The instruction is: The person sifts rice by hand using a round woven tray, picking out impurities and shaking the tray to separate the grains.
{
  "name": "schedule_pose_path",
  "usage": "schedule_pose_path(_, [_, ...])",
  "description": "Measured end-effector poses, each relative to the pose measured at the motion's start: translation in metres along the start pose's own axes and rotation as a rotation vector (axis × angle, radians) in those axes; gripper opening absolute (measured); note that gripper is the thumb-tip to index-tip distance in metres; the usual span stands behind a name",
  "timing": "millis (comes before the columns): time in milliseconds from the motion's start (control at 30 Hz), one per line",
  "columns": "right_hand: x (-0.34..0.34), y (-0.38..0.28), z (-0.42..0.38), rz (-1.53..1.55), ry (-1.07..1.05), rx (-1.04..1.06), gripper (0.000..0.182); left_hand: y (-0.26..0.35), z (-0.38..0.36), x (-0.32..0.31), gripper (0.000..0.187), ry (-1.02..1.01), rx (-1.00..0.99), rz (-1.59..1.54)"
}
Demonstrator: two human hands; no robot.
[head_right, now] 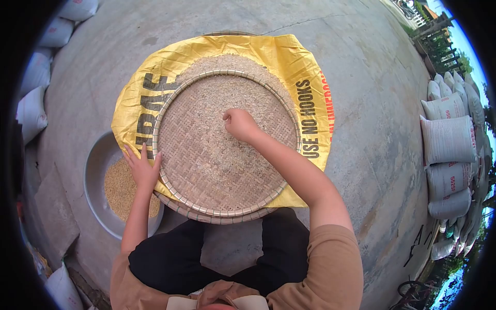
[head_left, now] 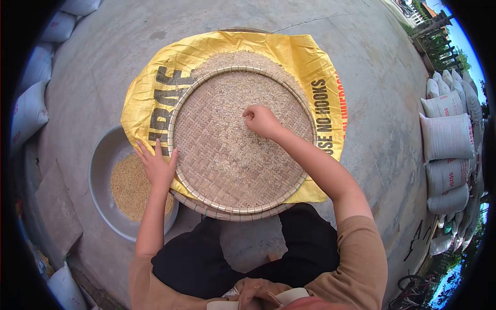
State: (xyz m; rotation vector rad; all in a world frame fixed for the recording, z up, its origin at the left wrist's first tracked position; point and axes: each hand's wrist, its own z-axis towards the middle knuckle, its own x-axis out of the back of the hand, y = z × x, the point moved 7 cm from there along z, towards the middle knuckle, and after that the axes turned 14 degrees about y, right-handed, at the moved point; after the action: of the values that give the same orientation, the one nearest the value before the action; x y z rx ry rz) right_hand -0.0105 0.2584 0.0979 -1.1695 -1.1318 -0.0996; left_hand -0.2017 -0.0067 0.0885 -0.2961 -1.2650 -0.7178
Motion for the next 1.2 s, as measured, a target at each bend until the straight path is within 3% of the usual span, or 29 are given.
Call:
schedule_pose_path(133, [-0.025, -0.036, -0.001, 0.117, -0.017, -0.042, 0.02, 0.004, 0.0, 0.001, 0.067, -0.026, 0.007, 0.005])
schedule_pose_path(167, [-0.029, -0.077, -0.007, 0.215, -0.13, 0.006, 0.022, 0.002, -0.001, -0.001, 0.067, -0.004, 0.001, 0.014])
schedule_pose_path(200, [-0.045, -0.112, -0.016, 0.52, -0.299, -0.054, 0.025, 0.0, -0.002, -0.003, 0.067, 0.018, -0.004, 0.027])
schedule_pose_path(233, [-0.051, -0.153, -0.029, 0.743, -0.442, 0.072, 0.029, -0.001, -0.003, -0.007, 0.067, 0.016, -0.015, 0.042])
schedule_pose_path(267, [-0.048, -0.163, -0.03, 0.765, -0.442, 0.075, 0.029, 0.0, -0.004, -0.01, 0.067, 0.046, -0.075, 0.036])
schedule_pose_path(300, [-0.046, -0.181, -0.037, 0.751, -0.497, 0.222, 0.03, 0.0, -0.003, -0.006, 0.067, 0.076, -0.135, 0.034])
schedule_pose_path(333, [-0.047, -0.196, -0.044, 0.737, -0.542, 0.371, 0.031, -0.002, -0.002, -0.006, 0.067, -0.015, -0.034, 0.003])
schedule_pose_path(400, [-0.044, -0.154, -0.026, 0.333, -0.262, 0.5, 0.031, 0.002, -0.003, 0.0, 0.067, -0.019, -0.029, 0.023])
schedule_pose_path(500, [-0.025, -0.053, -0.009, -0.008, -0.148, 0.204, 0.025, 0.0, 0.0, -0.001, 0.067, -0.017, 0.002, 0.022])
schedule_pose_path(600, [-0.002, 0.009, -0.021, -0.201, -0.029, 0.252, 0.021, 0.001, 0.0, 0.0, 0.068, -0.012, -0.01, 0.019])
schedule_pose_path(933, [0.005, 0.007, -0.038, -0.218, -0.018, 0.251, 0.028, 0.001, 0.0, -0.001, 0.069, -0.013, 0.005, -0.01])
schedule_pose_path(1000, [0.011, 0.0, -0.034, -0.508, 0.232, 0.444, 0.038, -0.001, -0.001, -0.003, 0.068, 0.003, -0.004, 0.0])
schedule_pose_path(1133, [0.006, 0.015, -0.015, -0.588, 0.27, 0.292, 0.051, 0.0, -0.001, -0.002, 0.068, 0.006, -0.009, -0.008])
schedule_pose_path(1200, [-0.006, 0.017, -0.01, -0.569, 0.179, 0.2, 0.055, 0.0, -0.001, -0.002, 0.068, -0.004, 0.006, -0.027])
